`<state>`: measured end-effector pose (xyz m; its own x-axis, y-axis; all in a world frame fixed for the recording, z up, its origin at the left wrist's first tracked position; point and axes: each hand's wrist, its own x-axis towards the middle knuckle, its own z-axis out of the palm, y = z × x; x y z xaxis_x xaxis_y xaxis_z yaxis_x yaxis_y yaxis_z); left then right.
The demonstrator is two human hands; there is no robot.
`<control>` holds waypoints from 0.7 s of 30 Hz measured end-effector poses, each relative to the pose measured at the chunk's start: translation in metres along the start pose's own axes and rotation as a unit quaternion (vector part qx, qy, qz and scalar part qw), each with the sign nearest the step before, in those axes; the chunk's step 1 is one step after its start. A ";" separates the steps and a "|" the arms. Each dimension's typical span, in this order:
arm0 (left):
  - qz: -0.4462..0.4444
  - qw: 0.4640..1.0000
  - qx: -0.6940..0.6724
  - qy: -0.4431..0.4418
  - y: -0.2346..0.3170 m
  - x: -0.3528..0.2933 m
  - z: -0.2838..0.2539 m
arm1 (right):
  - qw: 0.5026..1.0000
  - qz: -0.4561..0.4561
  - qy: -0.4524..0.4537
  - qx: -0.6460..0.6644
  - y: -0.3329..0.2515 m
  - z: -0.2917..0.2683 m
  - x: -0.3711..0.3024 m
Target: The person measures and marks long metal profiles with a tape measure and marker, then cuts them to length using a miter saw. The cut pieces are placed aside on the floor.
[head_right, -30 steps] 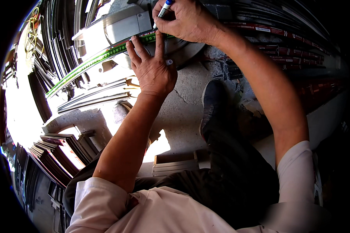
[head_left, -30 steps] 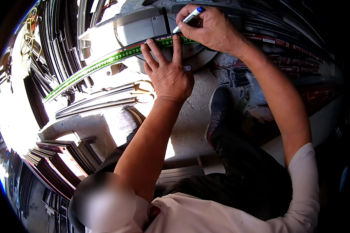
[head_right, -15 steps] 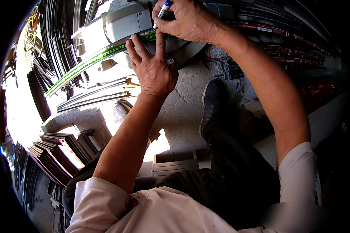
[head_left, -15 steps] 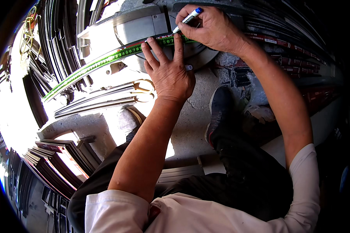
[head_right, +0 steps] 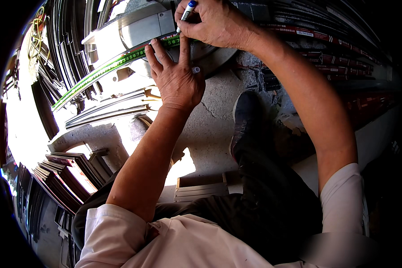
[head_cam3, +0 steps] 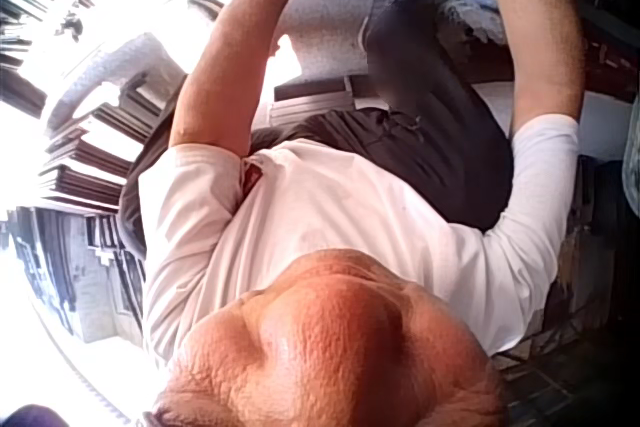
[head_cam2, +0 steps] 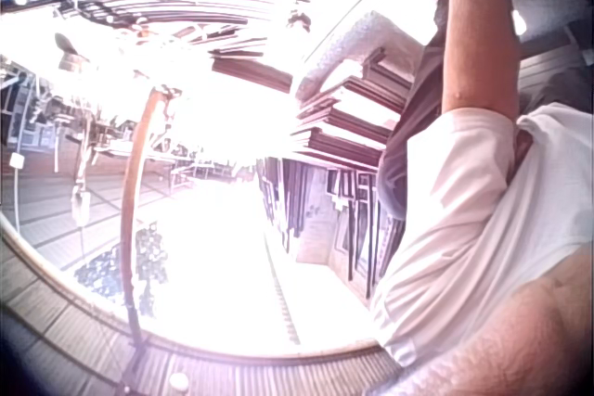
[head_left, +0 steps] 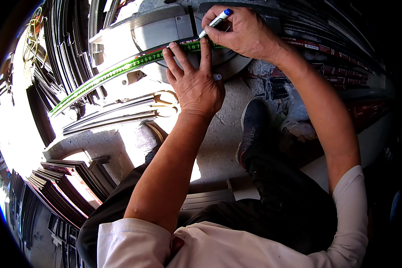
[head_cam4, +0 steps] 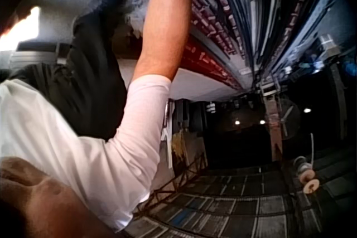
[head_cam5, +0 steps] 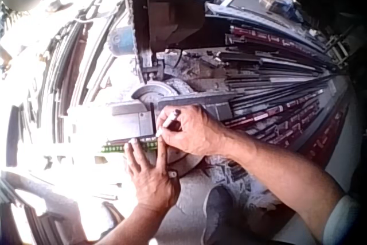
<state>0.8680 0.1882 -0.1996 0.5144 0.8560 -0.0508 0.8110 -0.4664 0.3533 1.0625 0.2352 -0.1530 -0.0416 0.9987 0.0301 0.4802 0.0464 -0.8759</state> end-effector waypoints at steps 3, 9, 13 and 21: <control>0.001 1.000 0.003 0.002 0.000 0.000 0.000 | 1.000 -0.003 0.000 0.003 0.000 0.000 0.000; 0.003 1.000 0.000 0.006 0.000 0.000 0.002 | 1.000 0.005 -0.007 0.005 -0.002 -0.001 -0.001; 0.000 1.000 0.004 0.003 0.000 0.000 0.001 | 1.000 0.005 -0.006 0.009 -0.001 0.000 0.000; -0.002 1.000 0.004 0.003 0.001 0.000 0.001 | 1.000 -0.006 -0.006 -0.005 -0.002 -0.001 0.000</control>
<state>0.8689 0.1879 -0.1999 0.5104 0.8587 -0.0469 0.8146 -0.4653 0.3464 1.0629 0.2348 -0.1511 -0.0583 0.9977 0.0350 0.4886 0.0591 -0.8705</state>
